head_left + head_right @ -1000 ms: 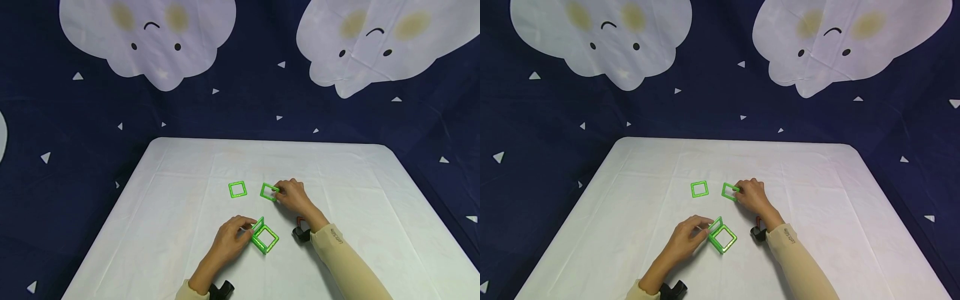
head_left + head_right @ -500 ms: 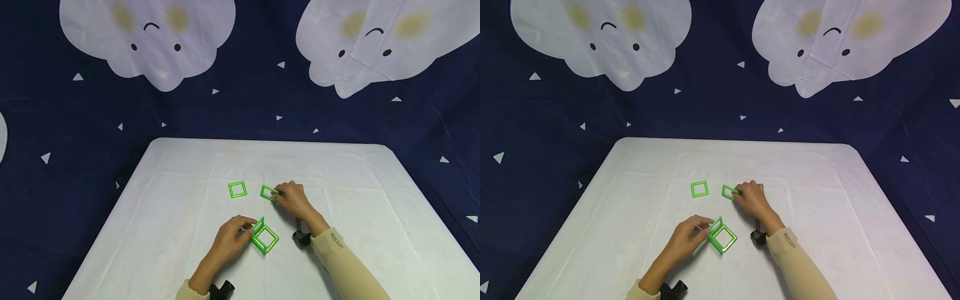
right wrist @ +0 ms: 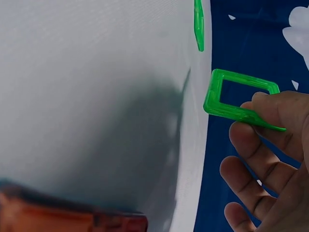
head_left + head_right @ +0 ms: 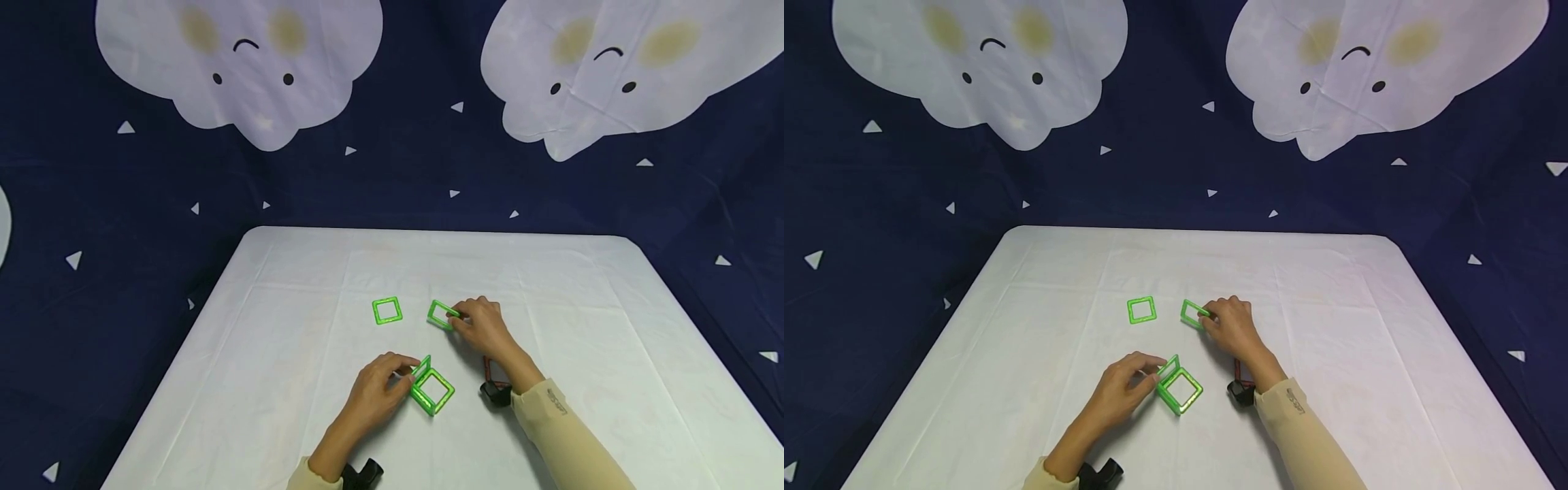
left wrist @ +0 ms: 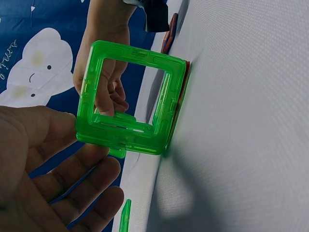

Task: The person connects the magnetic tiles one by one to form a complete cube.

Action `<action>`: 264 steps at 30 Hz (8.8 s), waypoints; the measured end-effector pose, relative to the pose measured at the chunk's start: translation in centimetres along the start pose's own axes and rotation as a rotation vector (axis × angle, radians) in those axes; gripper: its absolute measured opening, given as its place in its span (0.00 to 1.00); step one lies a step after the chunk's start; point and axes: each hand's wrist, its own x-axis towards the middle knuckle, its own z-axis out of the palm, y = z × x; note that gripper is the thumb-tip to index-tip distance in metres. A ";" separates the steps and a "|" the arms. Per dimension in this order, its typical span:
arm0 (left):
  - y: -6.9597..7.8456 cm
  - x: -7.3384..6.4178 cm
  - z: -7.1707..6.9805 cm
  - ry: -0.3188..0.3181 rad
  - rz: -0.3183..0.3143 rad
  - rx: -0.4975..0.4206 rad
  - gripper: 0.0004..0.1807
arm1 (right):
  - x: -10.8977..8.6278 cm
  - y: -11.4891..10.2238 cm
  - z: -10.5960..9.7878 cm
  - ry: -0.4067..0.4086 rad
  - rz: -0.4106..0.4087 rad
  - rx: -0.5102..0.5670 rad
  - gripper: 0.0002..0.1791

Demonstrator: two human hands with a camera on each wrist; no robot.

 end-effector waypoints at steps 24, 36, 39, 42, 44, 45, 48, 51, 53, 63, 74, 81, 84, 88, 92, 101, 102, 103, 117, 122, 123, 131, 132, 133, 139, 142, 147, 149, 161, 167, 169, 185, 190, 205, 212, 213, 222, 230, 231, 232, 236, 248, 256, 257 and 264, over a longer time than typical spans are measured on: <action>-0.2 0.0 0.1 -0.005 -0.005 0.003 0.10 | -2.7 -0.5 -0.5 0.096 0.007 0.050 0.05; 0.0 0.1 -0.1 -0.006 -0.014 0.005 0.11 | -4.8 -0.5 -0.6 0.113 0.043 0.075 0.04; 0.0 0.1 -0.1 -0.007 -0.013 0.009 0.11 | -5.3 -0.6 -0.5 0.109 0.068 0.086 0.04; 0.0 0.1 -0.1 -0.007 -0.017 0.010 0.11 | -5.6 -0.6 -0.3 0.115 0.075 0.088 0.03; 0.0 0.1 0.0 -0.009 -0.015 0.008 0.11 | -5.8 -0.5 -0.2 0.124 0.069 0.087 0.03; 0.0 0.1 0.0 -0.012 -0.017 0.005 0.11 | -6.0 -0.5 -0.1 0.130 0.066 0.087 0.03; 0.0 0.1 -0.1 -0.018 -0.024 -0.001 0.11 | -6.4 -0.6 0.0 0.140 0.064 0.100 0.03; 0.0 0.1 -0.1 -0.016 -0.019 0.001 0.11 | -6.8 -0.7 0.2 0.142 0.069 0.101 0.03; 0.0 0.1 -0.1 -0.012 -0.016 0.003 0.11 | -7.0 -0.7 0.3 0.139 0.074 0.099 0.03; 0.1 0.1 -0.1 -0.020 -0.026 -0.001 0.11 | -7.9 -0.8 0.7 0.160 0.068 0.091 0.02; 0.1 0.1 0.0 -0.014 -0.024 0.000 0.11 | -8.3 -1.0 1.0 0.205 0.023 0.093 0.05; 0.1 0.0 0.0 -0.010 -0.020 -0.004 0.11 | -8.5 -1.2 1.2 0.181 0.038 0.106 0.04; 0.1 0.0 0.0 -0.007 -0.017 -0.005 0.11 | -8.5 -1.3 1.3 0.169 0.047 0.110 0.04; 0.1 0.0 0.0 -0.005 -0.017 -0.006 0.11 | -8.5 -1.5 1.5 0.173 0.036 0.090 0.05; 0.1 0.0 0.0 -0.007 -0.019 -0.002 0.11 | -8.7 -1.9 1.7 0.167 0.037 0.058 0.05; 0.1 0.0 0.1 -0.005 -0.009 0.002 0.11 | -8.8 -2.3 1.7 0.150 0.062 0.043 0.05; 0.1 0.0 0.1 -0.005 -0.008 0.002 0.11 | -8.8 -2.3 1.7 0.153 0.056 0.040 0.05; 0.1 0.0 0.1 -0.006 -0.009 0.002 0.11 | -8.8 -2.3 1.7 0.153 0.052 0.039 0.05; 0.1 0.1 0.2 -0.010 -0.022 0.009 0.11 | -8.8 -2.3 1.8 0.200 -0.096 0.039 0.06; 0.1 0.1 0.2 -0.008 -0.024 0.007 0.11 | -8.9 -2.5 1.7 0.179 -0.084 0.043 0.05; 0.1 0.1 0.2 -0.009 -0.025 0.006 0.11 | -8.9 -2.5 1.6 0.173 -0.080 0.045 0.05; 0.2 0.2 0.3 -0.022 -0.030 -0.002 0.11 | -8.9 -2.6 1.5 0.153 -0.088 0.041 0.06; 0.2 0.2 0.3 -0.023 -0.031 -0.001 0.11 | -8.9 -2.6 1.5 0.151 -0.090 0.041 0.06; 0.2 0.2 0.2 -0.023 -0.030 -0.001 0.11 | -8.9 -2.6 1.5 0.149 -0.090 0.043 0.06; 0.2 0.1 0.2 -0.025 -0.024 -0.002 0.12 | -8.9 -2.5 1.6 0.141 -0.094 0.052 0.05; 0.2 0.1 0.2 -0.026 -0.028 -0.004 0.12 | -8.8 -2.6 1.7 0.147 -0.103 0.051 0.06; 0.2 0.1 0.2 -0.027 -0.022 -0.002 0.12 | -8.8 -2.6 1.7 0.150 -0.102 0.036 0.06; 0.3 0.1 0.2 -0.026 -0.022 -0.005 0.12 | -8.8 -2.6 1.7 0.150 -0.100 0.030 0.06; 0.3 0.1 0.1 -0.028 -0.018 -0.001 0.12 | -8.6 -2.7 1.7 0.142 -0.095 0.016 0.05; 0.3 0.0 0.2 -0.025 -0.007 0.002 0.12 | -8.5 -2.6 1.7 0.139 -0.098 -0.003 0.06; 0.3 0.0 0.2 -0.027 -0.009 0.002 0.12 | -8.5 -2.5 1.7 0.142 -0.104 -0.011 0.06; 0.3 -0.2 0.2 -0.047 0.005 0.003 0.14 | -8.3 -2.3 1.5 0.129 -0.103 -0.014 0.06; 0.2 0.0 -0.2 -0.063 -0.006 -0.001 0.14 | -8.3 -2.1 1.5 0.124 -0.110 -0.003 0.07; -0.3 0.9 -0.8 -0.147 0.044 -0.014 0.17 | -7.6 -1.8 1.2 0.080 -0.126 0.018 0.07; -0.4 1.1 -0.8 -0.171 0.070 -0.033 0.19 | -7.3 -1.9 1.1 0.075 -0.139 0.036 0.07; -0.4 1.1 -0.8 -0.174 0.071 -0.033 0.19 | -7.2 -1.9 1.1 0.074 -0.139 0.040 0.07; -0.4 1.6 -0.8 -0.176 0.114 -0.021 0.20 | -7.0 -2.1 0.9 0.054 -0.114 0.062 0.08; -0.3 2.0 -0.7 -0.188 0.091 -0.014 0.20 | -7.1 -2.0 0.8 0.077 -0.117 0.078 0.09; -0.3 2.0 -0.8 -0.192 0.089 -0.012 0.19 | -7.1 -2.0 0.8 0.081 -0.117 0.082 0.09; -0.3 2.0 -0.8 -0.197 0.086 -0.011 0.19 | -7.2 -1.9 0.8 0.086 -0.120 0.085 0.10; -0.3 2.2 -0.7 -0.209 0.084 -0.016 0.19 | -7.3 -1.8 0.7 0.104 -0.125 0.094 0.10; -0.4 2.0 -0.8 -0.203 0.085 -0.017 0.18 | -7.3 -1.7 0.6 0.151 -0.134 0.100 0.10; -0.3 1.7 -0.8 -0.183 0.085 0.005 0.19 | -7.0 -1.7 0.5 0.171 -0.162 0.102 0.10; -0.3 1.6 -0.8 -0.180 0.085 0.011 0.19 | -7.0 -1.7 0.4 0.170 -0.160 0.103 0.10; -0.2 1.3 -0.6 -0.172 0.064 0.046 0.19 | -6.3 -1.8 0.3 0.150 -0.163 0.110 0.10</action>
